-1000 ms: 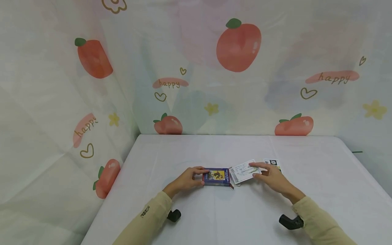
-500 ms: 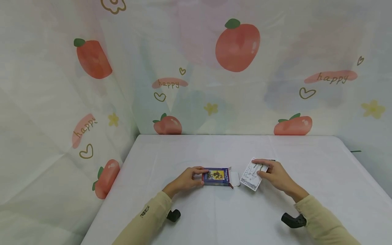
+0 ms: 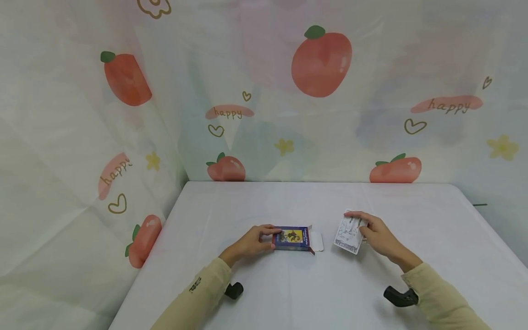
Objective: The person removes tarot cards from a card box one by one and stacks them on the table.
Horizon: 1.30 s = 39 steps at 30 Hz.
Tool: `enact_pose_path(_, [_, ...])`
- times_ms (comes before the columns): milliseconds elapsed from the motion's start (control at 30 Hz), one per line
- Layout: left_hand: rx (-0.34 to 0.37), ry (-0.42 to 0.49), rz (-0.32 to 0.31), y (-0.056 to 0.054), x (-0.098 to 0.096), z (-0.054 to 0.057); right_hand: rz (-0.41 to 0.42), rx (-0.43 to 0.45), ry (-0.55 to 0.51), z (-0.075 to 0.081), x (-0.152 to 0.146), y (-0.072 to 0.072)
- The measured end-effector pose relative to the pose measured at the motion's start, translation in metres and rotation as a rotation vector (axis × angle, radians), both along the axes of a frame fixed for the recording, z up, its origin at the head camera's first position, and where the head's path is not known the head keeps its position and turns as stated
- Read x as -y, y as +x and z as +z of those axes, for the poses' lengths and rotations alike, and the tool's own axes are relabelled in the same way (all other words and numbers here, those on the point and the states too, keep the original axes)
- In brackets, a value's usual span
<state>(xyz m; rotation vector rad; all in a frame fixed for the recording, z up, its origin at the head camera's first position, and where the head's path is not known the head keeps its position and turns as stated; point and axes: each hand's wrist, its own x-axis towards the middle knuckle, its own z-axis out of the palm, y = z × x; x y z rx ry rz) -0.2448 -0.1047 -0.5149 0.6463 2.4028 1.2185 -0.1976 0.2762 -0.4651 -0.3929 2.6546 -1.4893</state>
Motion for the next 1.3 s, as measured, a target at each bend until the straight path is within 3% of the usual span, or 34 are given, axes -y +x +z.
enact_pose_path(333, [-0.007,-0.024,0.001,-0.001,-0.001,-0.002,-0.109,-0.037,0.044,0.000,-0.007,-0.001])
enact_pose_path(667, [-0.010,-0.023,0.001,0.001,-0.001,0.000,-0.123,-0.024,0.057,0.004,-0.022,0.000])
enact_pose_path(1300, [-0.014,-0.008,-0.005,0.000,0.000,0.000,-0.200,0.016,0.185,0.001,-0.052,-0.003])
